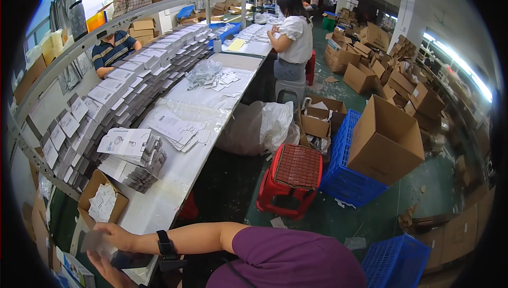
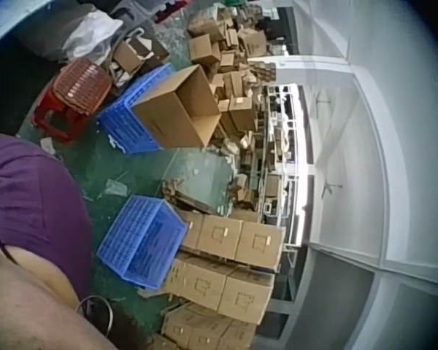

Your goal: Packing manufactured items into small cardboard boxes at a factory workbench.

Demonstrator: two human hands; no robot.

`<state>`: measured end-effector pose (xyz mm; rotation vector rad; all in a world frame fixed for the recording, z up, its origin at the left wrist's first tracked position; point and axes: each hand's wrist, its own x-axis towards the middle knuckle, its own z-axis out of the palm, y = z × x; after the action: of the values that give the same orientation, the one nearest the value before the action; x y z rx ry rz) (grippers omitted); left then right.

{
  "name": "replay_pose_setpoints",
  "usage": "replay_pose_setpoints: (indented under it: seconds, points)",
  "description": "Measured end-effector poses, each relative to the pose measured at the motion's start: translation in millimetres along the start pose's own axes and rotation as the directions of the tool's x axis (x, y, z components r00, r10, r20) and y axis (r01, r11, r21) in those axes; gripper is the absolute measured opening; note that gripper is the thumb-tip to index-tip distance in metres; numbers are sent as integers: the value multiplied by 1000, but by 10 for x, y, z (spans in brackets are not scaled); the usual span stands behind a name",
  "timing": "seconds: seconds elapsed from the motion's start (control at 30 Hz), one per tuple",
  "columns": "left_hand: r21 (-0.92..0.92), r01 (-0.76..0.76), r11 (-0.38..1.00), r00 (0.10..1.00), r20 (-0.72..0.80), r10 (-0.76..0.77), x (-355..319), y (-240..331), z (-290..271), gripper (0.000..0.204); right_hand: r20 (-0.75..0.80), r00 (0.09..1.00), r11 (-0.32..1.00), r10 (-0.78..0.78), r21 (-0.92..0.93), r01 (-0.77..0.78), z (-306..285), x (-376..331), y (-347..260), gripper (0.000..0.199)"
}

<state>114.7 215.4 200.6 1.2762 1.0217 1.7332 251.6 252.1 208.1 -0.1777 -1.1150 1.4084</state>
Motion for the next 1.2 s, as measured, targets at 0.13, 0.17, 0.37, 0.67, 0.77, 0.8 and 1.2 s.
replay_pose_setpoints:
  seconds: [0.13, 0.17, 0.37, 0.67, 0.77, 0.8, 1.2]
  points:
    - [56, -69, 996, 989, 131, 61, 16, -14, -71, 39, 51, 997, 998, -52, 39, 50, 28, 25, 59, 6]
    - [42, -74, 996, 990, 124, 68, 44, -49, -74, 38, 57, 995, 996, -81, 41, 79, 29, 33, 62, 7]
    - [84, -1, 996, 1000, -7, 2, -207, 274, 148, 33, -9, 998, 997, -69, 26, 69, 112, -9, 164, 11]
    - [154, 5, 988, 1000, 5, -5, -146, 203, 74, 32, -95, 984, 988, -151, -55, 146, 79, 40, 233, 16]
    - [197, 9, 980, 999, -32, -2, -129, 200, 89, 32, -136, 985, 992, -108, -75, 99, 92, 27, 208, 17]
    - [231, -2, 973, 1000, -19, 6, -130, 176, 69, 32, -171, 983, 995, -73, -76, 61, 68, -35, 129, 17]
    - [194, 57, 979, 982, -187, -20, -253, 367, -35, 34, -353, 869, 897, -347, -396, 197, 325, -106, 169, 14]
